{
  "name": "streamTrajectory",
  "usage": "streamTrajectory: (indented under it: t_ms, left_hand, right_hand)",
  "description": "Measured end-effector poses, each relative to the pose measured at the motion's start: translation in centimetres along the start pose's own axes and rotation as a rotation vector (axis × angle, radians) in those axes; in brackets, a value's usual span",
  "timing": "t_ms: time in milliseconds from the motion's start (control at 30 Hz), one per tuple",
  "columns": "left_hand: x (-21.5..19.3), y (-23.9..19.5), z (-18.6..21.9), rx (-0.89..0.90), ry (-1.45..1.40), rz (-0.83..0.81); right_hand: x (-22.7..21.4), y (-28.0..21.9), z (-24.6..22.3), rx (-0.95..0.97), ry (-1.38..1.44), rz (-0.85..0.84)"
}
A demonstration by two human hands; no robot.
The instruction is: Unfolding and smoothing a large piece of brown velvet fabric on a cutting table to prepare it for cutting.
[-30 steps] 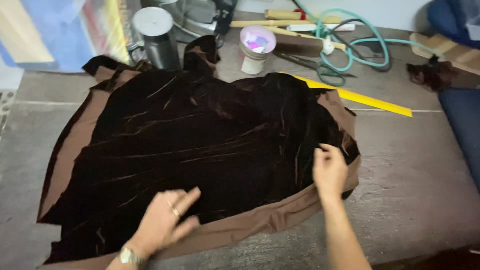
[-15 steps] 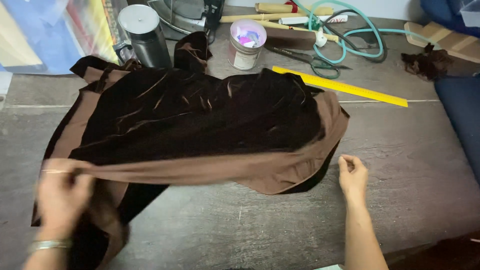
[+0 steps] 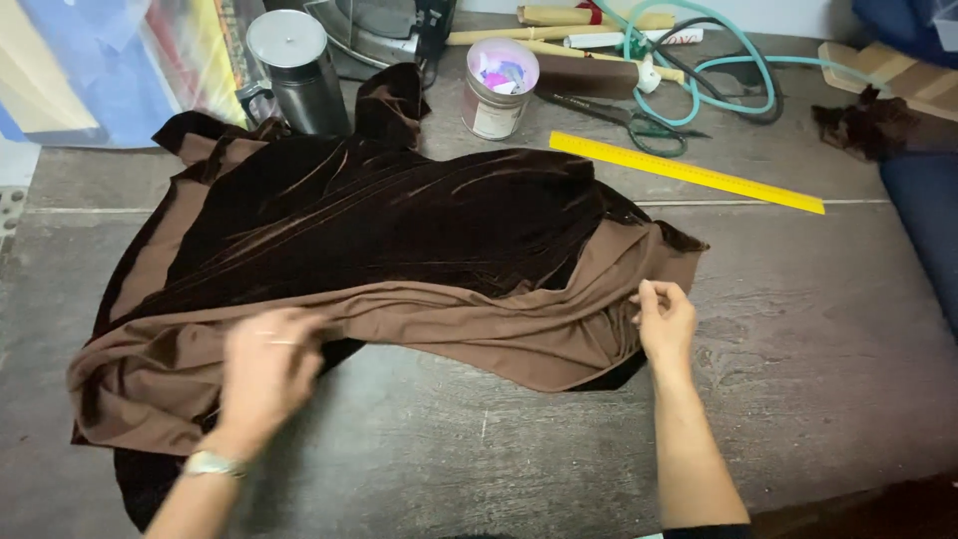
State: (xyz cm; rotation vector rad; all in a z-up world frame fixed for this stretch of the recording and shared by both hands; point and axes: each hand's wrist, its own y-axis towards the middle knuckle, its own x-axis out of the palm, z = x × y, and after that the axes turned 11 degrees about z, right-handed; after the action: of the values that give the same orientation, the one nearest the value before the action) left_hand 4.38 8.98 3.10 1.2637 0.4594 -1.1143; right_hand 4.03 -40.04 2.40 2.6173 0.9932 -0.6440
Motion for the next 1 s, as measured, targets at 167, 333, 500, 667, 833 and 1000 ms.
streamTrajectory:
  t_ms: [167, 333, 500, 667, 833, 1000]
  left_hand:
    - [5.5, 2.3, 6.5, 0.104, -0.107, -0.186]
    - [10.6, 3.6, 7.7, 0.147, 0.031, -0.373]
    - [7.8, 4.0, 9.6, 0.300, -0.049, -0.393]
    - [6.1, 1.4, 11.9, 0.548, -0.444, -0.412]
    - [8.2, -0.1, 14.7, 0.590, -0.244, -0.430]
    - [9.6, -0.5, 16.2, 0.585, -0.039, -0.442]
  right_hand:
    - [1.9, -0.5, -3.8, -0.110, -0.138, -0.009]
    - [4.8, 1.1, -2.9, -0.057, -0.404, -0.149]
    - [2.6, 4.5, 1.3, -0.084, -0.119, 0.019]
    - [-2.2, 4.1, 1.7, 0.445, -0.129, 0.176]
    - [-1.8, 4.9, 5.3, 0.364, -0.125, 0.321]
    - [-0.2, 3.7, 1.0, 0.430, -0.138, 0.161]
